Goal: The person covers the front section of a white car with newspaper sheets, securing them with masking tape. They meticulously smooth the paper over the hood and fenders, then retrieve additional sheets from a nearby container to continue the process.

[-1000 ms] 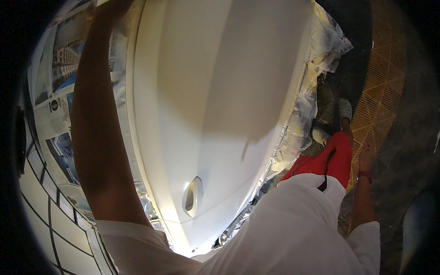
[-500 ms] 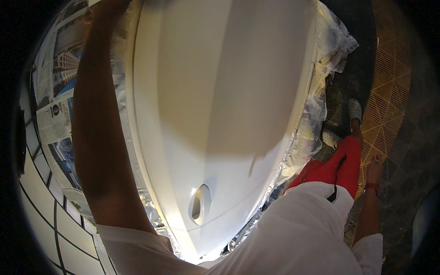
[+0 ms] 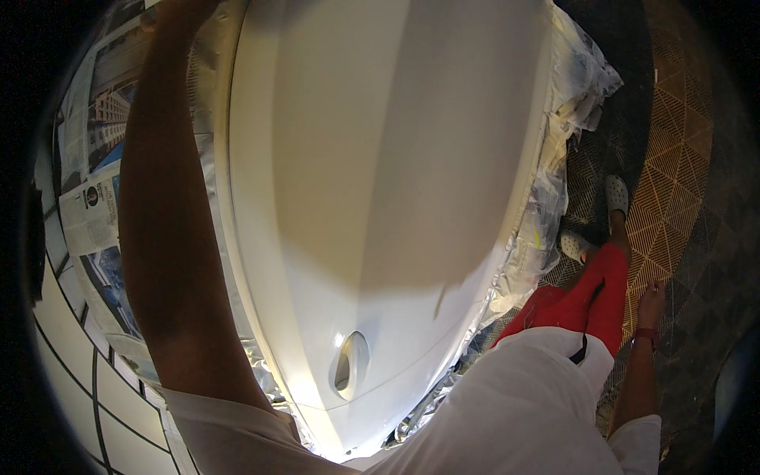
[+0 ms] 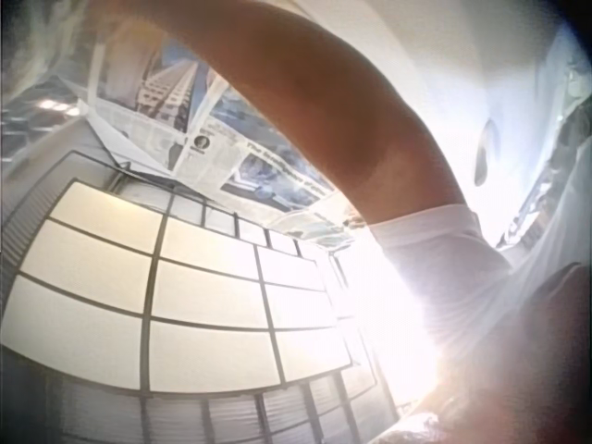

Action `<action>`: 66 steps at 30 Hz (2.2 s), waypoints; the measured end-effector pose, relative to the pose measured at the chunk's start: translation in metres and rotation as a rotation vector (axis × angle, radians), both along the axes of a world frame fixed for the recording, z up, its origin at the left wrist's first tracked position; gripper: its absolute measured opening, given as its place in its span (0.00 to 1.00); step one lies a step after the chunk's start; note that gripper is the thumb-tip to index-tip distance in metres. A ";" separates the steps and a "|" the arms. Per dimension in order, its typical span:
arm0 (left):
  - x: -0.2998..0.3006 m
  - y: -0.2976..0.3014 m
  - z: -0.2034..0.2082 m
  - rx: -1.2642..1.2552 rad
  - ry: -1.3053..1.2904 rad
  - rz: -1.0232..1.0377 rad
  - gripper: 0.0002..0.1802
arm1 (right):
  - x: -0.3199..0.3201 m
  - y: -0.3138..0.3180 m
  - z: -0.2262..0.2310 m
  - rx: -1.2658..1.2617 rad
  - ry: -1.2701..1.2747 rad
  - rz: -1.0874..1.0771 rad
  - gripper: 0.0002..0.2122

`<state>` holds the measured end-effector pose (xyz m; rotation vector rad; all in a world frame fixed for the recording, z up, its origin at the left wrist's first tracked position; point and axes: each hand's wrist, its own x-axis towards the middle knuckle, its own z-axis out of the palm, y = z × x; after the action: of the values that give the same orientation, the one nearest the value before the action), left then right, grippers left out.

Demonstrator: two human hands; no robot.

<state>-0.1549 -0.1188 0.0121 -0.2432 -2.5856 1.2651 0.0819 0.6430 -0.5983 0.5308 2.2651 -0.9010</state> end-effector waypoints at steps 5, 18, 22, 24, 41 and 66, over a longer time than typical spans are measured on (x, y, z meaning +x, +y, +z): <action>0.001 0.003 -0.001 0.018 0.015 -0.010 0.28 | 0.000 -0.007 0.006 -0.002 -0.007 -0.010 0.14; 0.007 0.012 -0.004 0.048 0.046 -0.025 0.27 | -0.008 -0.018 0.011 -0.037 -0.010 0.009 0.14; 0.008 0.014 -0.005 0.056 0.060 -0.028 0.27 | -0.001 -0.015 -0.006 -0.028 0.032 -0.005 0.14; 0.007 0.014 -0.006 0.063 0.066 -0.030 0.27 | 0.005 -0.008 -0.016 -0.042 0.058 -0.018 0.14; 0.052 0.062 -0.014 -0.264 0.292 0.027 0.26 | 0.011 -0.014 -0.019 0.031 0.068 0.019 0.14; 0.198 0.208 -0.047 0.390 0.040 0.601 0.36 | -0.205 0.021 0.031 -0.048 0.222 0.090 0.12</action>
<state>0.0433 0.0888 -0.0347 0.6668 -2.8987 0.8546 -0.1235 0.6641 -0.5675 0.3173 2.4371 -1.0081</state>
